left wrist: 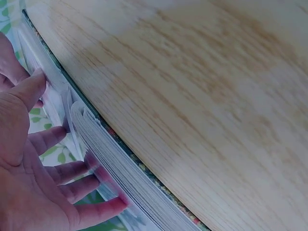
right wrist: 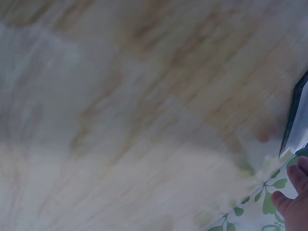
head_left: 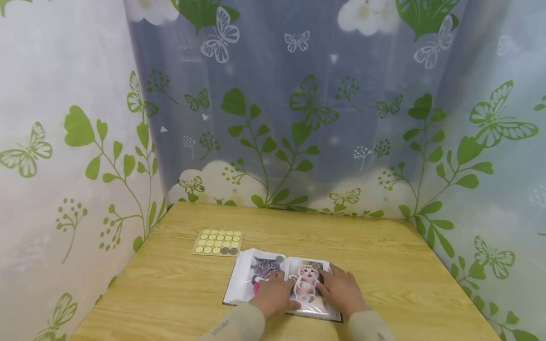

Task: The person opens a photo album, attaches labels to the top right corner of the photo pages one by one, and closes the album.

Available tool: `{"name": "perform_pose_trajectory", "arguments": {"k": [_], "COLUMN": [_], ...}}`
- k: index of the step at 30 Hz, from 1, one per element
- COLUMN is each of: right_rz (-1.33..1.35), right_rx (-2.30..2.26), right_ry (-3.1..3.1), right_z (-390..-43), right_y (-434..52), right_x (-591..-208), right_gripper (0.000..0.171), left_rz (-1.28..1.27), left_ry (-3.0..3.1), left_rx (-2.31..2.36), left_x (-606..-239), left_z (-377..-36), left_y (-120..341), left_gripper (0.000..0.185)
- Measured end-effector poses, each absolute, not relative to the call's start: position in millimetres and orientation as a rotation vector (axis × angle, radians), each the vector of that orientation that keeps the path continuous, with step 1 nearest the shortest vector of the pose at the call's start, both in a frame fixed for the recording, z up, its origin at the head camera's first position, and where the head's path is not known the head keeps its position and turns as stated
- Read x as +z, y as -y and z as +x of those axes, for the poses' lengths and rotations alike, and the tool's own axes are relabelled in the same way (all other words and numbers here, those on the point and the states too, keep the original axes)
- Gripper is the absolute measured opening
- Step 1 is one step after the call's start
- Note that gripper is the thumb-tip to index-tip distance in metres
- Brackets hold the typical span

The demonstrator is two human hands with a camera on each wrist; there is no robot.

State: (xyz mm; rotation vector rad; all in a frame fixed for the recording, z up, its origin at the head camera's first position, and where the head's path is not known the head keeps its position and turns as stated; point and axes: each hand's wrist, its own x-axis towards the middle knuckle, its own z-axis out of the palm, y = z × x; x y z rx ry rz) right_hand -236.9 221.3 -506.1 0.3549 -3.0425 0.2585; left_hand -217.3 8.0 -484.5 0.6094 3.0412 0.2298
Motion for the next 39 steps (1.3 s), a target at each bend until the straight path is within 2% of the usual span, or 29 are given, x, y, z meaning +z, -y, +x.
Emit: {"name": "perform_pose_trajectory", "arguments": {"k": [7, 17, 20, 23, 30, 39], "right_rz": [0.333, 0.307, 0.297, 0.288, 0.306, 0.253], "right_rx": [0.310, 0.379, 0.418, 0.462, 0.646, 0.681], "right_ry": [3.017, 2.997, 3.006, 3.005, 2.953, 2.992], "right_z": [-235, -232, -231, -230, -227, -229], "right_y": [-229, -233, -233, -232, -229, -226], "right_x": [-506, -506, -506, -506, -507, -506], "right_gripper": [0.045, 0.041, 0.041, 0.041, 0.041, 0.040], "left_rz": [0.633, 0.756, 0.792, 0.830, 0.864, 0.812], "left_ry": [-3.073, -3.169, -3.169, -3.156, -3.167, -3.110], "left_rx": [0.208, 0.173, 0.219, 0.242, 0.204, 0.268], "left_x": [-488, -485, -485, -487, -501, -501], "left_z": [-223, -222, -220, -217, -209, -208], "left_y": [-9, -12, -15, -20, -26, -25], "left_gripper": [0.073, 0.051, 0.051, 0.058, 0.088, 0.097]}}
